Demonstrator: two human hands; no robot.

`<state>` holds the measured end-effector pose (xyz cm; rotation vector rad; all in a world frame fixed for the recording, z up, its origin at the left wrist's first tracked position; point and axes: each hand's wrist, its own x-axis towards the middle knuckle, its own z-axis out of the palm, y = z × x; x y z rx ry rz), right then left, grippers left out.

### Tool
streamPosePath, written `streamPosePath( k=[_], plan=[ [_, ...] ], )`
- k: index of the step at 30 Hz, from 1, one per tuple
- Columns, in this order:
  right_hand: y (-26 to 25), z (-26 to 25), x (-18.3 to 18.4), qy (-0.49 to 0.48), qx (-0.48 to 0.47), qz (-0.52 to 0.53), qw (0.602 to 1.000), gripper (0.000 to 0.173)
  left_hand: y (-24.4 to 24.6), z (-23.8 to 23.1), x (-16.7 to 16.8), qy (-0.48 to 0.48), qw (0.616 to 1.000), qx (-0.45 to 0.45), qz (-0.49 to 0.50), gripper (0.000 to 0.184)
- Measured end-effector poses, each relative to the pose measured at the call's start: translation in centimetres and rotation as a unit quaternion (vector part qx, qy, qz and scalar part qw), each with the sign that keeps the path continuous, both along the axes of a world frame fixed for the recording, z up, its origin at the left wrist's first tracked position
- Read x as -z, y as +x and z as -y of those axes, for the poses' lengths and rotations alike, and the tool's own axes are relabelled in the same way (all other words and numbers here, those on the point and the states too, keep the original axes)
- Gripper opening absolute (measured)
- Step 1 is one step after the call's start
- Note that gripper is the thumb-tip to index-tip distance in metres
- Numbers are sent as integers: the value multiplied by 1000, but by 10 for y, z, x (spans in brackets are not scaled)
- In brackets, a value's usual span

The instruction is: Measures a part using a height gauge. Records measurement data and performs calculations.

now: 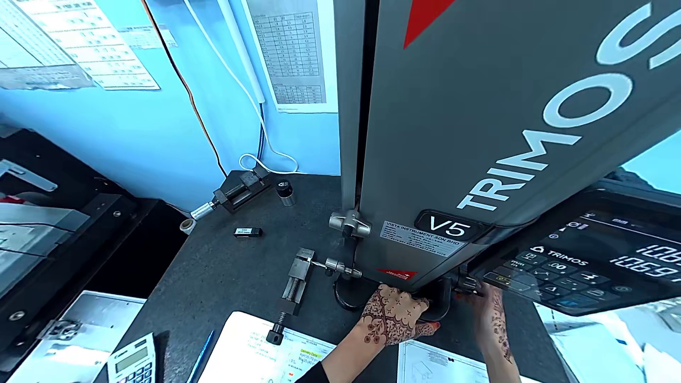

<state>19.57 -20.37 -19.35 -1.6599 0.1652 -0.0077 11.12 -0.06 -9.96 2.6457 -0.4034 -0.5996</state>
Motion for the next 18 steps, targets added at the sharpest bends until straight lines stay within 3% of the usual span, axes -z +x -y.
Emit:
streamPosePath(
  k=[2,5,7,18],
  plan=[
    [-1,-3,22,39,15,15,999,54,-1,0,5,-6,1000,-5,17,57],
    [-8,-1,46,-145,-73,95,982,44,-1,1,8,-1,1000,-3,28,55],
    [-13,-7,45,-213,-127,107,963,48,-1,1,8,5,1000,-2,26,55],
    [-14,-10,49,-203,-124,126,963,48,-1,3,4,15,1000,-1,9,55]
  ],
)
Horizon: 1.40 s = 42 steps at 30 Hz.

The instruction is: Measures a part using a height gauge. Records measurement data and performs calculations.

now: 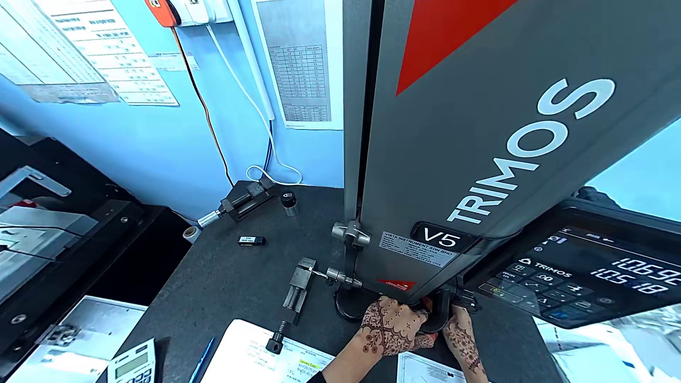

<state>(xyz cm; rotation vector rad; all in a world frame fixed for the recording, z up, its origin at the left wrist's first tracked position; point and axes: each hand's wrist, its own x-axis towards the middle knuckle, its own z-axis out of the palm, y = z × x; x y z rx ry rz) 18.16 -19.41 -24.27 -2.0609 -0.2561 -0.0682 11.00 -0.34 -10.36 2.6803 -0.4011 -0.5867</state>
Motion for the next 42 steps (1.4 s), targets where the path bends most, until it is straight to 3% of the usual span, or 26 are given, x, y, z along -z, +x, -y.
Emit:
streamPosePath(
  k=[42],
  plan=[
    [-1,-2,-6,-11,12,-2,1000,47,-4,0,3,-3,1000,-11,21,53]
  ],
)
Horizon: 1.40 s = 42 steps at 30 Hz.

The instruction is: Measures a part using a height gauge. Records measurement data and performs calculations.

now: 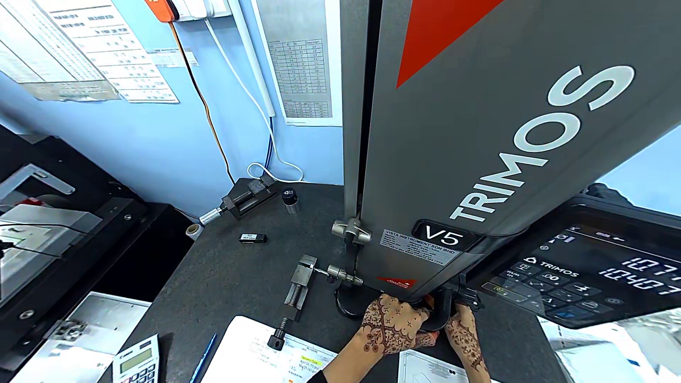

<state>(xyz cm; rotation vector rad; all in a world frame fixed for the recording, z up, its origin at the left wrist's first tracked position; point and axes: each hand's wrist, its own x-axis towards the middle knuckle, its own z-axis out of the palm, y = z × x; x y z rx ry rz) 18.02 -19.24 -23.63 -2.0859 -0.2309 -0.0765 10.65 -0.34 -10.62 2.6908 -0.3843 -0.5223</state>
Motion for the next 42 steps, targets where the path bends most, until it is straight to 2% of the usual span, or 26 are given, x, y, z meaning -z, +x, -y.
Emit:
streamPosePath(
  k=[17,19,20,21,23,24,27,30,36,42],
  plan=[
    [1,0,3,5,-3,1,1000,49,0,0,1,4,1000,0,0,55],
    [5,4,1,53,7,-22,998,37,1,0,3,5,1000,4,2,56],
    [10,6,0,107,29,-38,993,28,1,-1,6,5,1000,4,14,56],
    [15,9,-3,176,52,-59,981,27,1,-1,8,5,1000,5,23,56],
    [23,17,-19,288,85,-116,947,42,1,-1,8,3,1000,6,25,56],
    [26,21,-29,308,101,-138,936,44,1,-1,7,1,1000,4,25,56],
    [29,25,-53,238,91,-132,958,37,0,-1,4,-1,1000,3,19,56],
    [26,32,-64,139,39,-87,986,47,-1,-1,5,-4,1000,2,25,55],
    [23,34,-66,254,-7,-95,963,54,-2,-1,9,-8,999,-3,39,54],
    [20,36,-64,277,-28,-69,958,60,-2,-1,10,-8,999,0,45,53]
  ],
)
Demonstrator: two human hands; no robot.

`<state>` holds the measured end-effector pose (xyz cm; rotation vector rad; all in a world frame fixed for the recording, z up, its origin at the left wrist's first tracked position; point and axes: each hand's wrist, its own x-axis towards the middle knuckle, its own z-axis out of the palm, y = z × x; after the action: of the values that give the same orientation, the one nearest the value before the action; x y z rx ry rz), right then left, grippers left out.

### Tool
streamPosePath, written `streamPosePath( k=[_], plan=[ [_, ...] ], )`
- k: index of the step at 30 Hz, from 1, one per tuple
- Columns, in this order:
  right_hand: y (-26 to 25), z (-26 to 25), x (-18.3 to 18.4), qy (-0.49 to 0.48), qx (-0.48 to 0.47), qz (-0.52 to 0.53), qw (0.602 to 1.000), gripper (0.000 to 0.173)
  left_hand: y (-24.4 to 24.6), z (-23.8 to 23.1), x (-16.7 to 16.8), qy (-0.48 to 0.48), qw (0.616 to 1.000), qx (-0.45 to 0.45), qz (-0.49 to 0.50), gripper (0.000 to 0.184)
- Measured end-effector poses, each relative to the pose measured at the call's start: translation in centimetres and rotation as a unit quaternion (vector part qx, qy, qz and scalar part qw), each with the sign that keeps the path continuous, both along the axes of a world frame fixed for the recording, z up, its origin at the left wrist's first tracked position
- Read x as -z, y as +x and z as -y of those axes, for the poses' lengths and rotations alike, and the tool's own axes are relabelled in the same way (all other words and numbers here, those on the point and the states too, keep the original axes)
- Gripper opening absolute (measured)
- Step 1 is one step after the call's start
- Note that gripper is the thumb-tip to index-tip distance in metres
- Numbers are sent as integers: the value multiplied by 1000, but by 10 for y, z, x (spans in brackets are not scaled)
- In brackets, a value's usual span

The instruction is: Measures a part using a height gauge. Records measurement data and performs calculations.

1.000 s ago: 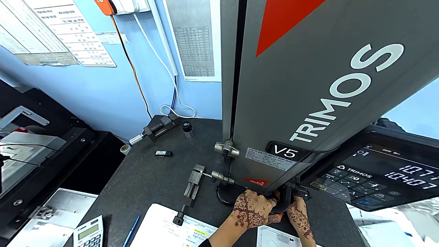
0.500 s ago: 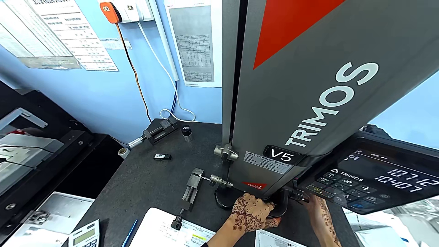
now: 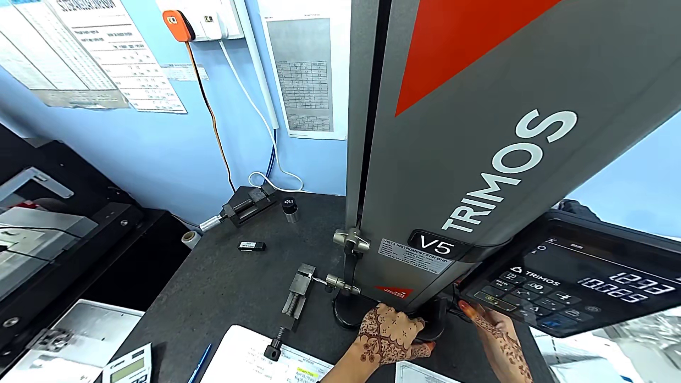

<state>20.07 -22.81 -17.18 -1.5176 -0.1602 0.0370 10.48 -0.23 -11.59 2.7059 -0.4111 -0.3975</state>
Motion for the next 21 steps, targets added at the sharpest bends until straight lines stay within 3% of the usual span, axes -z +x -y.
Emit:
streamPosePath(
  k=[3,7,8,11,12,13,17,21],
  plan=[
    [-2,2,0,16,-12,17,1000,62,0,0,0,2,1000,0,-1,53],
    [-6,3,2,37,-12,31,999,51,0,0,-1,4,1000,-2,-6,54],
    [-7,2,3,40,-9,30,999,57,0,0,-1,3,1000,-1,-9,54],
    [-12,1,15,-1,-49,5,999,112,0,1,0,3,1000,-2,-11,54],
    [-13,0,24,-30,-60,-13,998,121,1,1,0,4,1000,-2,-11,54],
    [-14,-2,36,-64,-63,-21,996,118,1,1,0,4,1000,-3,-12,54],
    [-17,-9,73,-215,-20,32,976,79,2,0,-4,5,999,-3,-32,55],
    [-17,-11,70,-230,-22,36,972,74,1,1,-6,2,1000,-5,-25,55]
  ],
)
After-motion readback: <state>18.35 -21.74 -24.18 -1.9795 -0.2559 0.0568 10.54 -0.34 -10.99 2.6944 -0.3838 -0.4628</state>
